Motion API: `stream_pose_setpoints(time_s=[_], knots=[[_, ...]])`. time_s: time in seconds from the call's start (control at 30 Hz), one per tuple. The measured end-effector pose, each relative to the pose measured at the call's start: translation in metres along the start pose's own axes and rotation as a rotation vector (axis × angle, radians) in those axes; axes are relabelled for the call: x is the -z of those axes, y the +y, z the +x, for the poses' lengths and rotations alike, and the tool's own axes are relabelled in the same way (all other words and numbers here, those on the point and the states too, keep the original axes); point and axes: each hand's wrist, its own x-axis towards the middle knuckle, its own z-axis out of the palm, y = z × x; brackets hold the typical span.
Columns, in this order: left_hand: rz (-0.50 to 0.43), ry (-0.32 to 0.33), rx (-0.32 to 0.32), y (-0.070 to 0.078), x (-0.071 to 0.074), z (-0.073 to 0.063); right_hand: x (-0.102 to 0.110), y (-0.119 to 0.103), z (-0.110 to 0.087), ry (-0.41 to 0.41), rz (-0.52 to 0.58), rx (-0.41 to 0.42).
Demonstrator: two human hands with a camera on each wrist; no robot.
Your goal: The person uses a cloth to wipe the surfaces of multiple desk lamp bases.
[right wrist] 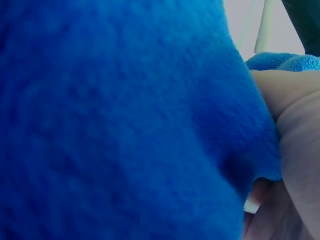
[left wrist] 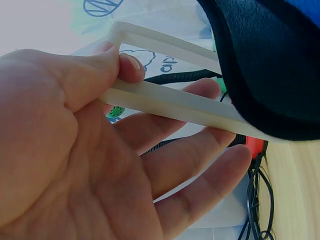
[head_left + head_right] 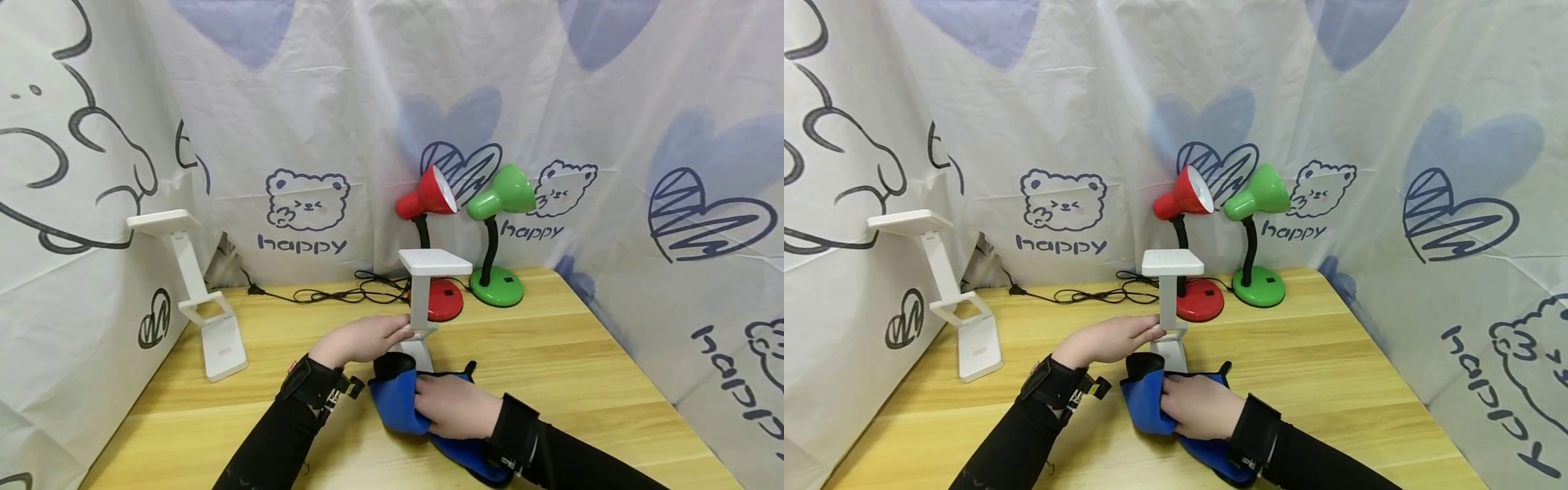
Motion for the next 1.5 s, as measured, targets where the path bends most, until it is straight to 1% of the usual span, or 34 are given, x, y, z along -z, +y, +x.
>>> stream_pose_setpoints(time_s=[0.27, 0.33, 0.43, 0.57, 0.67, 0.73, 0.8, 0.93, 1.07, 1.27, 1.4, 1.5], knots=[[0.021, 0.016, 0.007, 0.005, 0.001, 0.0, 0.006, 0.012, -0.021, -0.009, 0.12, -0.054], [0.026, 0.02, 0.011, 0.006, 0.001, 0.001, 0.006, 0.014, -0.024, -0.004, 0.123, -0.058], [0.031, 0.02, 0.019, 0.008, 0.0, 0.001, 0.005, 0.014, -0.025, 0.003, 0.078, -0.046], [0.033, 0.015, 0.027, 0.009, 0.0, 0.001, 0.005, 0.007, -0.016, 0.003, -0.002, -0.012], [0.036, 0.011, 0.033, 0.009, -0.001, 0.001, 0.004, 0.0, -0.003, 0.034, -0.032, 0.018], [0.034, 0.008, 0.037, 0.008, -0.001, 0.001, 0.004, -0.006, 0.005, 0.067, -0.036, 0.031], [0.033, 0.006, 0.04, 0.008, -0.001, 0.001, 0.003, -0.01, 0.011, 0.08, -0.029, 0.028], [0.035, 0.003, 0.042, 0.007, -0.002, 0.002, 0.003, -0.012, 0.014, 0.062, 0.006, -0.005], [0.035, 0.004, 0.044, 0.006, -0.002, 0.002, 0.003, -0.008, 0.003, 0.026, 0.043, -0.038], [0.027, 0.012, 0.041, 0.006, -0.001, 0.002, 0.005, 0.005, -0.023, -0.016, 0.063, -0.102], [0.012, 0.01, 0.049, 0.006, 0.0, 0.0, 0.005, 0.012, -0.034, 0.002, 0.095, -0.111], [-0.002, 0.009, 0.047, 0.005, -0.001, 0.0, 0.005, 0.014, -0.036, 0.023, 0.088, -0.095]])
